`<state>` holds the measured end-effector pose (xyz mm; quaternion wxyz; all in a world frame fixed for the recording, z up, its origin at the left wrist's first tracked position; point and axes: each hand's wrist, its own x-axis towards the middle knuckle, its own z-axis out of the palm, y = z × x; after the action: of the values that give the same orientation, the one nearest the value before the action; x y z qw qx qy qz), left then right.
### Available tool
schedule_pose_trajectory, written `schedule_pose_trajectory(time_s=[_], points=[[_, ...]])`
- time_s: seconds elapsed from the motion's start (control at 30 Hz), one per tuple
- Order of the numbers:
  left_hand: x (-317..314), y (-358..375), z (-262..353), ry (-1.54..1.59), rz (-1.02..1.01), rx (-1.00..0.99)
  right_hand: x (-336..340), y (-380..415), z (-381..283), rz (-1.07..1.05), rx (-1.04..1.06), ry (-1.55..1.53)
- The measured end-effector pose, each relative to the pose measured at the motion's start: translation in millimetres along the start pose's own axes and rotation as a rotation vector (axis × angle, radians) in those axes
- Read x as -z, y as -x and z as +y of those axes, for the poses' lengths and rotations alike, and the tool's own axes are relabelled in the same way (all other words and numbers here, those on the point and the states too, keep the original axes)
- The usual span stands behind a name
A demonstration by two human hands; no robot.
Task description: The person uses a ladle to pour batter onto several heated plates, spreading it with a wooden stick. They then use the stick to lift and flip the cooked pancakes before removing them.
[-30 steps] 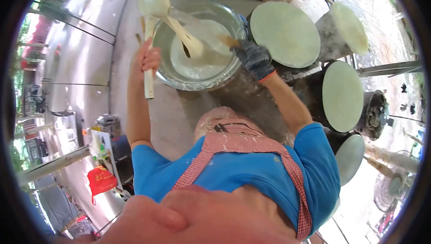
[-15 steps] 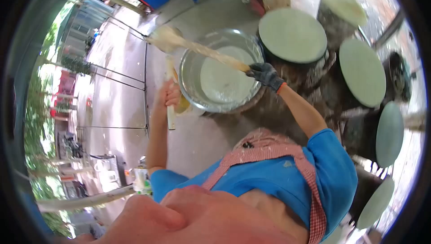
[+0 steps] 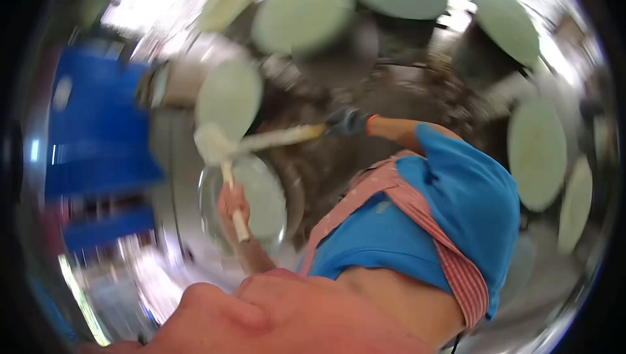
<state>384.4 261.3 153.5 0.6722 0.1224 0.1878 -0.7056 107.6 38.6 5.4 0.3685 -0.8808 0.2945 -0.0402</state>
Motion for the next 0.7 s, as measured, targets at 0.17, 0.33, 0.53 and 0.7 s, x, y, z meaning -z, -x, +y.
schedule_pose_trajectory(time_s=[0.17,0.33,0.53,0.7], points=[[15.8,-197.7,-104.4,0.134,0.075,0.478,37.1,210.4,145.3,0.361,-0.291,-0.033],[-48.8,-332.2,-242.3,-0.071,-0.062,0.734,104.6,323.8,179.5,0.612,-0.916,0.110],[-111.9,-504.3,-309.5,-1.239,-0.228,0.453,197.8,293.1,197.1,1.297,-0.468,0.048],[-95.1,-634.4,-363.5,-1.365,-0.087,0.409,236.8,195.3,242.2,0.818,-0.862,0.209]])
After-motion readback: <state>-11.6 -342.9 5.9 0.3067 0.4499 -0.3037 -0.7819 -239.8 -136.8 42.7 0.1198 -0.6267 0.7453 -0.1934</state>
